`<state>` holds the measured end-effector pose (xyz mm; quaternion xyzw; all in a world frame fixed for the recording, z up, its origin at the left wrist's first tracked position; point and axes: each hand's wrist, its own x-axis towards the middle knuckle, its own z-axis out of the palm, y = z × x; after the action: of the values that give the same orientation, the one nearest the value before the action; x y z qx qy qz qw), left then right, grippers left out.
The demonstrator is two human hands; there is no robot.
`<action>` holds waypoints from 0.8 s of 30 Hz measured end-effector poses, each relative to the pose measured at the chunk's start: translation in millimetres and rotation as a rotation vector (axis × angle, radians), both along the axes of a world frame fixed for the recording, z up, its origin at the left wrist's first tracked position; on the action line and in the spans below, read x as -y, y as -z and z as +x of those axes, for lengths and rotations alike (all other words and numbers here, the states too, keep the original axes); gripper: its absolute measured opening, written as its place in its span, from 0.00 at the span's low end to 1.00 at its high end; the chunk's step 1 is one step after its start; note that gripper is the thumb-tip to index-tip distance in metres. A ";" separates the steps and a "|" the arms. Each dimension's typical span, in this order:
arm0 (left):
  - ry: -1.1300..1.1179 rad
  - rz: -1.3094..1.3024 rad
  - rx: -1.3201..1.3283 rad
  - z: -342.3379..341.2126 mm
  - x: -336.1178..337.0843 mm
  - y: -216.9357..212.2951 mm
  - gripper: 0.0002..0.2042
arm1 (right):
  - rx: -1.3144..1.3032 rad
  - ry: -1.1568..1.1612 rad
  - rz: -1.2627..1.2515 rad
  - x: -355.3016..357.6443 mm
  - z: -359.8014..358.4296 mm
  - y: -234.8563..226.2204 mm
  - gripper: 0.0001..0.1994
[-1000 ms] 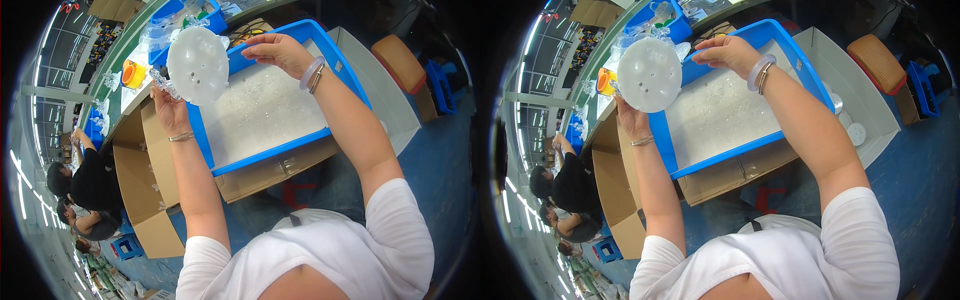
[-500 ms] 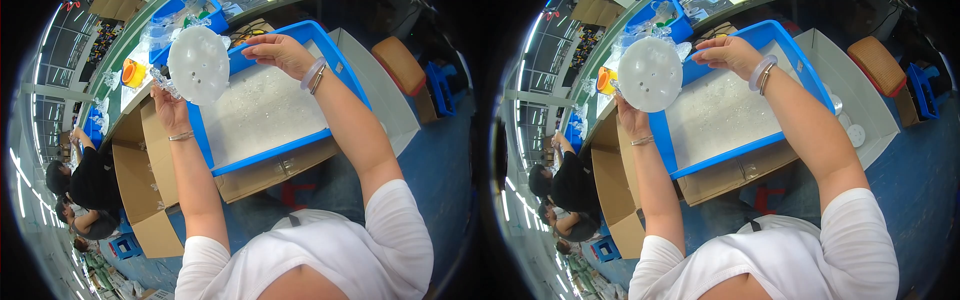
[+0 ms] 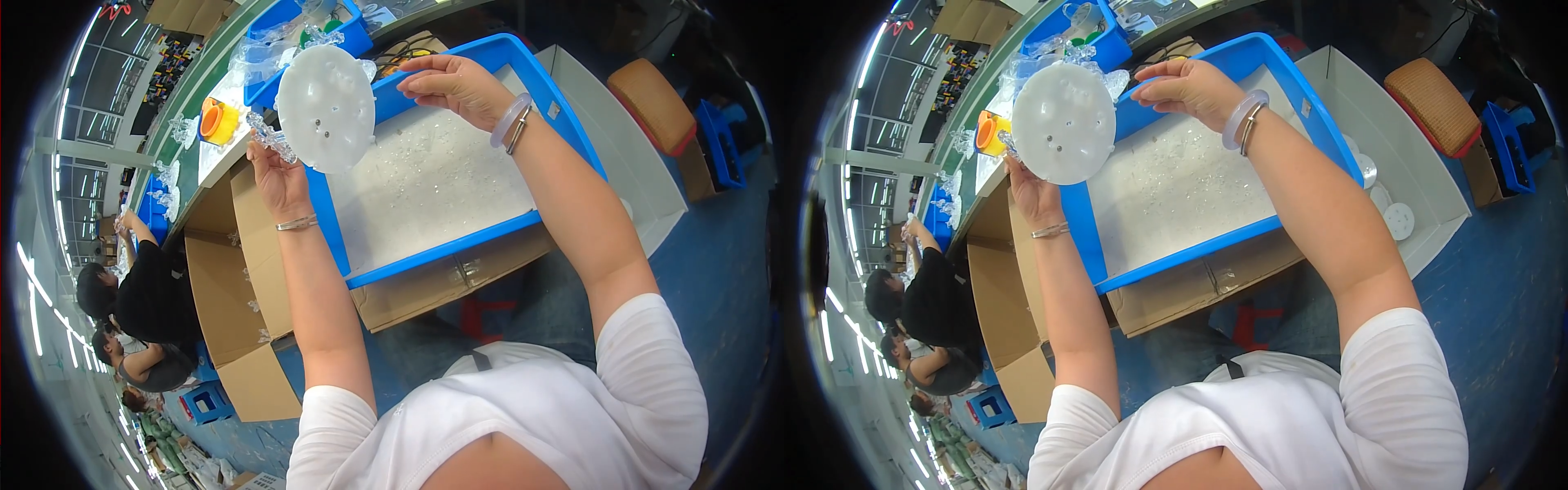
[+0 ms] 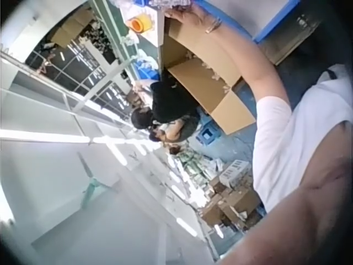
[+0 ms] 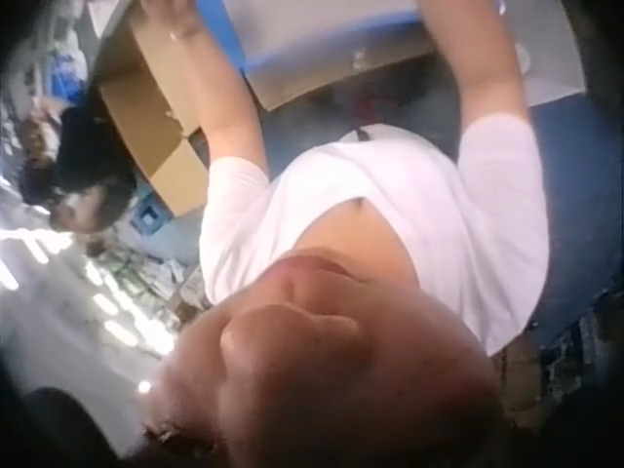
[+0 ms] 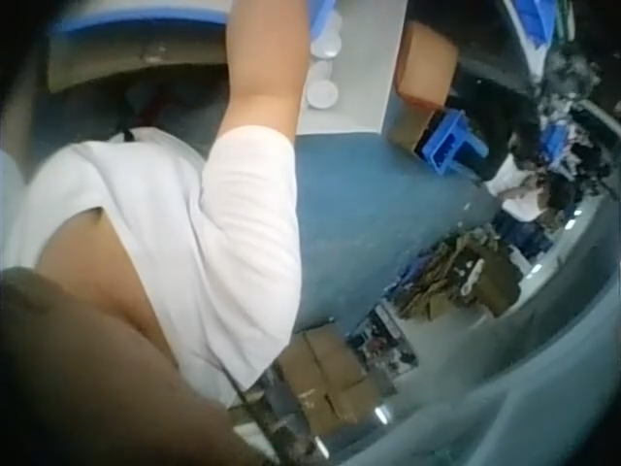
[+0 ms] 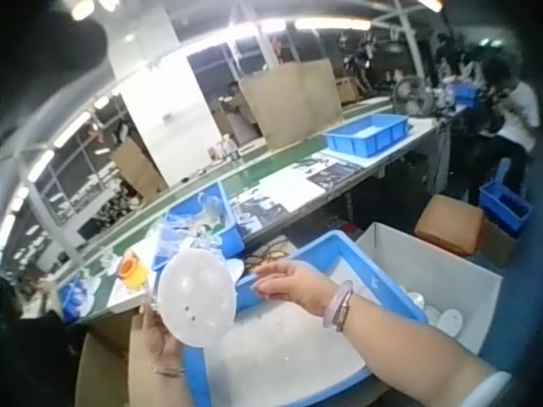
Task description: Inspecting acrylic decorative light components and placing them into a cardboard shipping box.
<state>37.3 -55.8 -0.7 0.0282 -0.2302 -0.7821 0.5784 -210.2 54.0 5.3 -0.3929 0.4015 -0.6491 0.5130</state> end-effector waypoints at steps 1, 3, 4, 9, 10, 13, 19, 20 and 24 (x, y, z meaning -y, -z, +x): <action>-0.007 0.009 -0.002 -0.2 0.0 0.0 0.02 | -0.001 -0.010 -0.009 0.1 -0.6 0.3 0.16; -0.011 0.001 0.015 -1.2 -0.3 -0.8 0.01 | 0.002 -0.014 -0.013 -0.2 -0.7 0.6 0.16; -0.016 -0.005 0.032 -1.7 -0.5 -1.1 0.00 | 0.005 -0.019 -0.016 -0.4 -0.8 0.6 0.16; -0.043 -0.011 0.045 -2.3 -0.2 -0.3 0.01 | 0.034 -0.017 -0.014 -1.0 -0.6 -0.4 0.16; -0.066 -0.014 0.054 -2.7 0.0 0.4 0.02 | 0.026 -0.012 -0.010 -1.1 -0.9 -0.3 0.16; -0.092 -0.011 0.091 -2.8 -0.5 -0.2 0.02 | -0.001 0.006 -0.001 -1.2 0.7 -0.7 0.16; -0.070 -0.027 0.077 -3.5 -2.4 -1.6 0.01 | 0.015 -0.004 -0.001 -1.5 0.5 -1.3 0.16; -0.071 -0.027 0.077 -3.5 -2.3 -1.3 0.01 | 0.015 -0.005 -0.001 -1.5 0.3 -1.3 0.16; -0.071 -0.040 0.069 -3.8 -1.7 -1.0 0.01 | 0.034 -0.016 -0.008 -1.1 -0.7 -1.3 0.16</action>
<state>33.5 -54.0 0.3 0.0518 -0.2647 -0.7549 0.5978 -210.9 55.0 6.6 -0.3869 0.3868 -0.6532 0.5234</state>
